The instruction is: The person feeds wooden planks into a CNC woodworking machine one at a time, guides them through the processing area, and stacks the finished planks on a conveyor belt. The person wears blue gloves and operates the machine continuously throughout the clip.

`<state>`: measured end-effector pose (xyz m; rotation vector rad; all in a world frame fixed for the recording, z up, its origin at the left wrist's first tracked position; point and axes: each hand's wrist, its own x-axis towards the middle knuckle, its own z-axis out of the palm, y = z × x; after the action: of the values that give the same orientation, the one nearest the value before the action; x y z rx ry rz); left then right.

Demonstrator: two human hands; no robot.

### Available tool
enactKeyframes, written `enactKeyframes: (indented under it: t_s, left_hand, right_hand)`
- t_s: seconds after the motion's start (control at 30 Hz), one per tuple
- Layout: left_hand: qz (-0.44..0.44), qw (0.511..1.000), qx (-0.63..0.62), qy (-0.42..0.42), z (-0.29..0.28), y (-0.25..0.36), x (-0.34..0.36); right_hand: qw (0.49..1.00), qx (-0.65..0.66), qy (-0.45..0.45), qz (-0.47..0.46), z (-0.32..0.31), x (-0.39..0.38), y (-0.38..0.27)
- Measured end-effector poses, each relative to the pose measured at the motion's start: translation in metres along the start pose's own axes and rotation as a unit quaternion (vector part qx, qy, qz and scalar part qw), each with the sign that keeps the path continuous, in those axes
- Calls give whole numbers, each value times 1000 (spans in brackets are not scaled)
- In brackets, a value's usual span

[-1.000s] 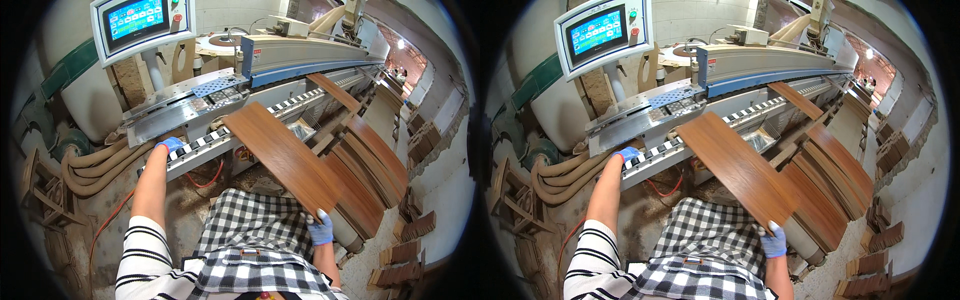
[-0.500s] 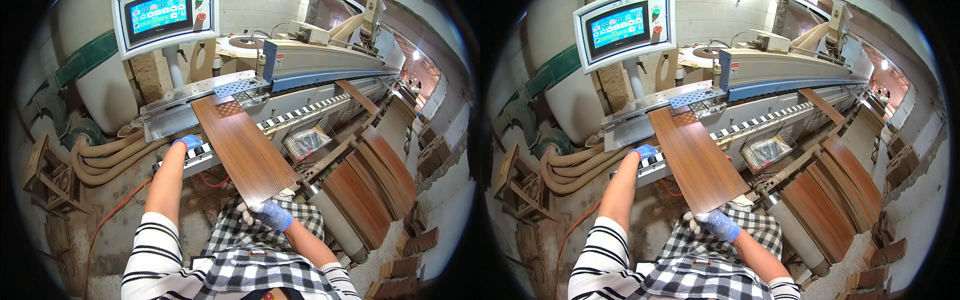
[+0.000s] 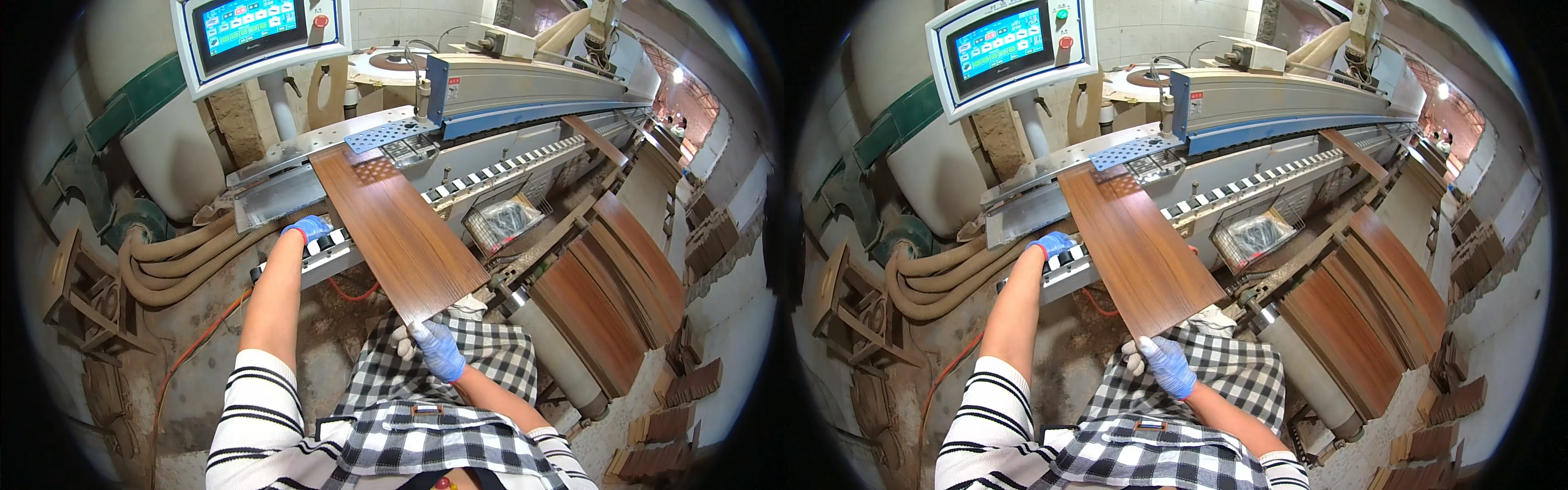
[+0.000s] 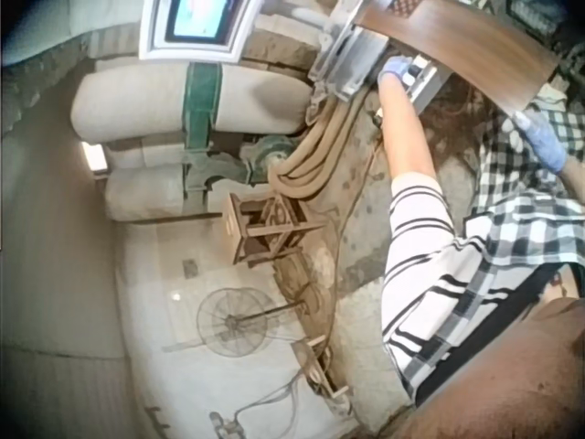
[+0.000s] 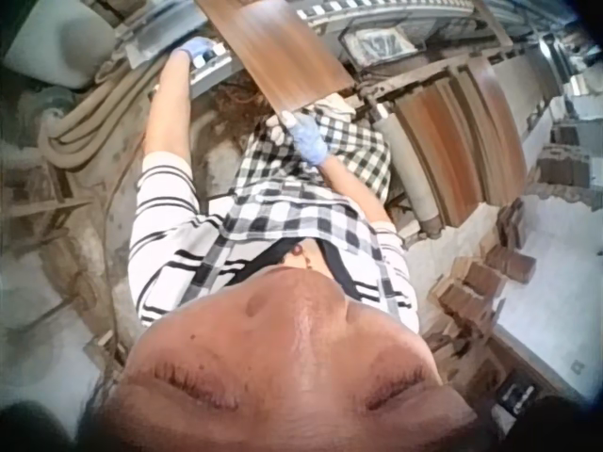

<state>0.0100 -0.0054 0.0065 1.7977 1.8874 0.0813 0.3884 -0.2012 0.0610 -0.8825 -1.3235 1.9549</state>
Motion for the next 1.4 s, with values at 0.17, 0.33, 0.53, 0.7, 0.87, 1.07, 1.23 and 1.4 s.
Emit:
enactKeyframes:
  t_s: [0.17, 0.33, 0.53, 0.7, 0.87, 1.07, 1.23, 1.4]
  left_hand:
    - [-3, 1000, 6, 28, 3, 5, -2]
    - [6, 999, 4, 32, 6, -5, 5]
    - [25, 999, 18, 42, 8, -14, 8]
    - [3, 1000, 26, -2, -1, 3, 2]
    - [33, 999, 14, -2, 2, -11, 6]
    - [14, 1000, -1, -24, 4, -7, 6]
    - [23, 998, -55, -4, 2, -14, 5]
    - [-6, 995, -97, -6, 1, -19, 0]
  right_hand:
    - [997, 52, 50, -7, -6, -1, 2]
    - [991, 49, 113, -46, -24, 1, -5]
    - [974, 55, 194, -101, -60, 15, -8]
    - [951, 128, 262, -107, -99, 23, -25]
    - [931, 163, 309, -101, -136, 35, -41]
    - [901, 200, 349, -163, -186, 16, -41]
    - [808, -13, 549, -212, -251, -89, 20]
    - [589, -32, 801, -105, -276, -233, 29]
